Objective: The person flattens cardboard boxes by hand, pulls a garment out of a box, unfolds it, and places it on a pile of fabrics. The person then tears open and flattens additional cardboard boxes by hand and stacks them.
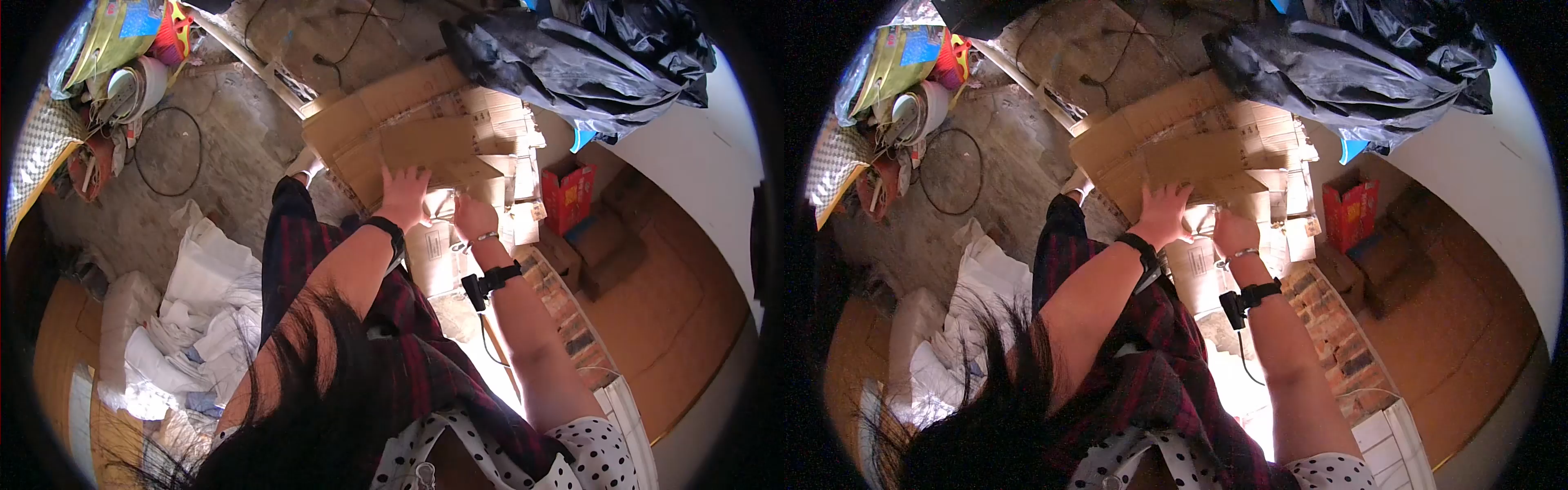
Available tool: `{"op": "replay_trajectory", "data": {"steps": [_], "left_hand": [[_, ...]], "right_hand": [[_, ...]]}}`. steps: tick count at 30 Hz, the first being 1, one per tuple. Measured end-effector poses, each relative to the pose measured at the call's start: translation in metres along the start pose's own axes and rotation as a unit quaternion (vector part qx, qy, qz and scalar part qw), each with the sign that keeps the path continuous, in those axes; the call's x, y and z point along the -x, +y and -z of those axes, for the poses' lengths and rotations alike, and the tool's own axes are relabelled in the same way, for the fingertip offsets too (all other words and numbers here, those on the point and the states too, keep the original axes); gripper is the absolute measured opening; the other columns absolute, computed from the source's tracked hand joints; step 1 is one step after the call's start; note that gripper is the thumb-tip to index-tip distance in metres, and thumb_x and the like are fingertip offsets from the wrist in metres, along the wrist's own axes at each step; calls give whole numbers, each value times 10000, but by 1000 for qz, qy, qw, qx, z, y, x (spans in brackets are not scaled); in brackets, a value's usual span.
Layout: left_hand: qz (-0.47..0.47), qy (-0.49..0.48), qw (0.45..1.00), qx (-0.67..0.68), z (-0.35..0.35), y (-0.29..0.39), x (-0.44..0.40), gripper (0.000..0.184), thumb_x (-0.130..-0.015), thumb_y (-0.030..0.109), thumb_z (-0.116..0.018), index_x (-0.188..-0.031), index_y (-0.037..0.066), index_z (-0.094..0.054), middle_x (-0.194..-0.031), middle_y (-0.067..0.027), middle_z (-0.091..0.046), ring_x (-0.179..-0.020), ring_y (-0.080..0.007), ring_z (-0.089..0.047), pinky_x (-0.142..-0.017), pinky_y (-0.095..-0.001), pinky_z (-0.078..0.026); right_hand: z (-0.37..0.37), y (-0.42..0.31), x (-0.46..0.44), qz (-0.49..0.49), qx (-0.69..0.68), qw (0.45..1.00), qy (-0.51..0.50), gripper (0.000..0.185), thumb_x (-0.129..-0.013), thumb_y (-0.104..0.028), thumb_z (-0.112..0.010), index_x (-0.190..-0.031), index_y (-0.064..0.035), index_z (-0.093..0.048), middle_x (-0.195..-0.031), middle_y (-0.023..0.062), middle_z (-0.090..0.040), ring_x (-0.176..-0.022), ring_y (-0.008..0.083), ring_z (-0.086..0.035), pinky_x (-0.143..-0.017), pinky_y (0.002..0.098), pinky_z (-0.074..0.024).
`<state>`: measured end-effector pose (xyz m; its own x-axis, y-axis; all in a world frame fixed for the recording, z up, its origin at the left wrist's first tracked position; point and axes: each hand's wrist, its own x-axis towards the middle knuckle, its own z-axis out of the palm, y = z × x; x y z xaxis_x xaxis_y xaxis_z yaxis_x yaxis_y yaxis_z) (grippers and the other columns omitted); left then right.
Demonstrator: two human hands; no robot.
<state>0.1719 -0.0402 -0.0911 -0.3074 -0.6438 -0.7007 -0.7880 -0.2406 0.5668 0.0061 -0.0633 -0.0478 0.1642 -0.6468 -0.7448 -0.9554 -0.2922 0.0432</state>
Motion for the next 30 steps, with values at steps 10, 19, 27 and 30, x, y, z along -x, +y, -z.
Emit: {"op": "replay_trajectory", "data": {"steps": [10,19,27,30], "left_hand": [[-1,3,1000,-27,0,-2,-3,1110,-500,519,-836,-1417,171,-315,-1431,-108,-359,-1346,-325,-295,-1066,-641,-102],[-7,2,999,-42,0,-8,-3,1087,-507,518,-829,-1413,187,-328,-1494,-90,-269,-1388,-315,-220,-1065,-669,-33],[-1,-14,998,-67,4,2,-2,1081,-529,501,-823,-1423,187,-303,-1487,-72,-272,-1377,-317,-227,-1076,-653,-66],[-4,1,998,-65,6,5,1,1080,-515,500,-830,-1416,199,-317,-1481,-59,-287,-1380,-308,-223,-1075,-655,-73]], "right_hand": [[-45,16,17,18,73,992,-106,269,-880,-212,-453,-861,-61,-675,-813,163,-681,-743,335,-672,-656,438,-531],[-129,60,153,-59,71,951,-296,268,-886,-188,-434,-966,-101,-674,-949,133,-689,-874,284,-677,-745,418,-520],[-125,61,170,-52,48,954,-290,217,-839,-146,-489,-890,-81,-689,-867,140,-695,-826,277,-688,-713,401,-531],[-127,60,176,-79,21,958,-274,208,-846,-159,-485,-894,-92,-675,-851,123,-695,-799,272,-686,-697,407,-515]]}}
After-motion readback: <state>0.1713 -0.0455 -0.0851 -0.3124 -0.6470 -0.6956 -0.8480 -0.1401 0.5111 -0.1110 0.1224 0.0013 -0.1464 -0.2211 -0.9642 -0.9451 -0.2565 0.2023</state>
